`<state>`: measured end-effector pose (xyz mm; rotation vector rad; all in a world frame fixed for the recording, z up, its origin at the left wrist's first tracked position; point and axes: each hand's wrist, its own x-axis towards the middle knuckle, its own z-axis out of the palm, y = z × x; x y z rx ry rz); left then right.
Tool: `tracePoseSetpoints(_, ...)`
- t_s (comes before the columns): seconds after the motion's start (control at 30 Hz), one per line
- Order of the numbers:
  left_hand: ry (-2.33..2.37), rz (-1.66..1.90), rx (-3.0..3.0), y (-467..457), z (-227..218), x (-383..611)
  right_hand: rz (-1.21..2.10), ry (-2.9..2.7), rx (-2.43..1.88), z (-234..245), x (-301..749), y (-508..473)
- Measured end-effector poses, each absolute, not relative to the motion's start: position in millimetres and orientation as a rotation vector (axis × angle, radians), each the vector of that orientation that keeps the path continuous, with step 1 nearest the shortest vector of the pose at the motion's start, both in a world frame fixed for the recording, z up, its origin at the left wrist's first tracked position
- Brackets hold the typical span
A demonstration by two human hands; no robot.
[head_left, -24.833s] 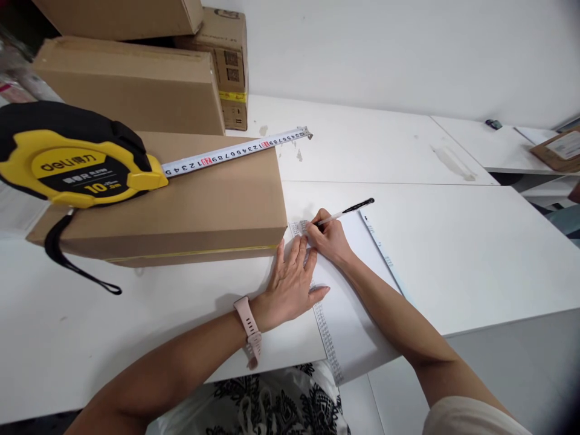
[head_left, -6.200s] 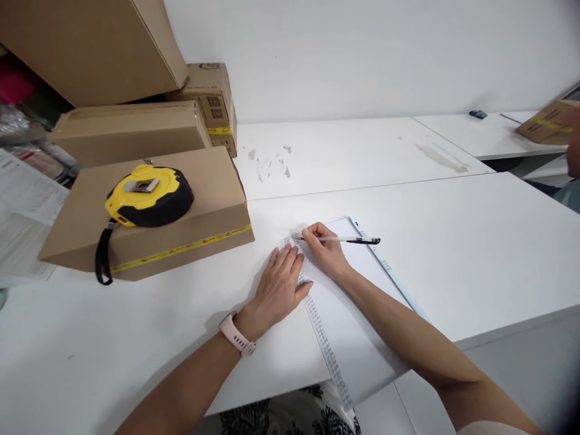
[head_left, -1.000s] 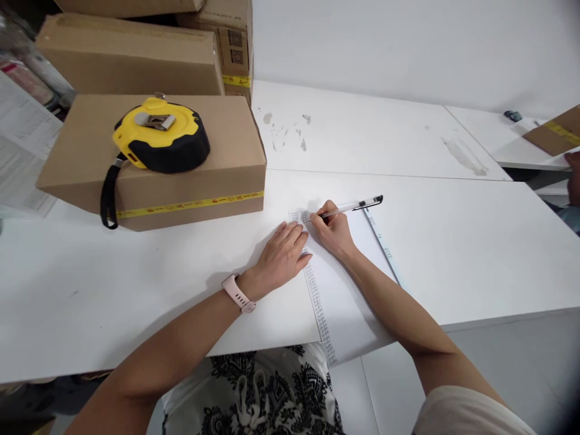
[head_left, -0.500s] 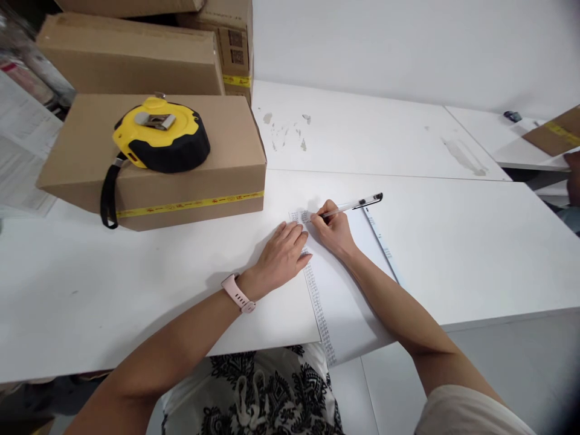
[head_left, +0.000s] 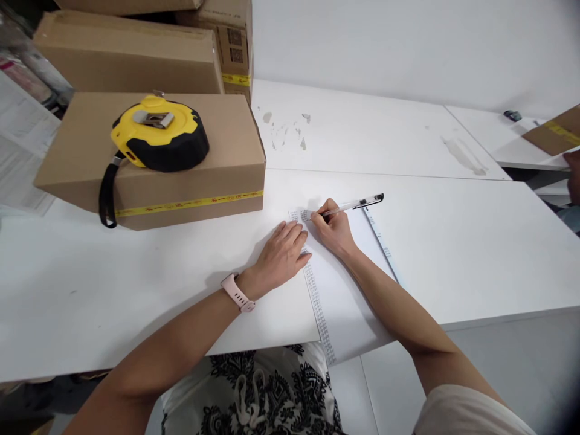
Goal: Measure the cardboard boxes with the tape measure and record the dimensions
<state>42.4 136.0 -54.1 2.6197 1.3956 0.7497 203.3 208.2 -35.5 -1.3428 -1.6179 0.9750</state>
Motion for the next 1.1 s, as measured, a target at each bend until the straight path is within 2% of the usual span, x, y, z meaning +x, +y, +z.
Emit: tracePoseSetpoints(1.1, 1.395, 0.775, 2.679, 136.7, -54.3, 41.8, 0.937, -1.671, -1.318, -42.4, 206.7, 211.8)
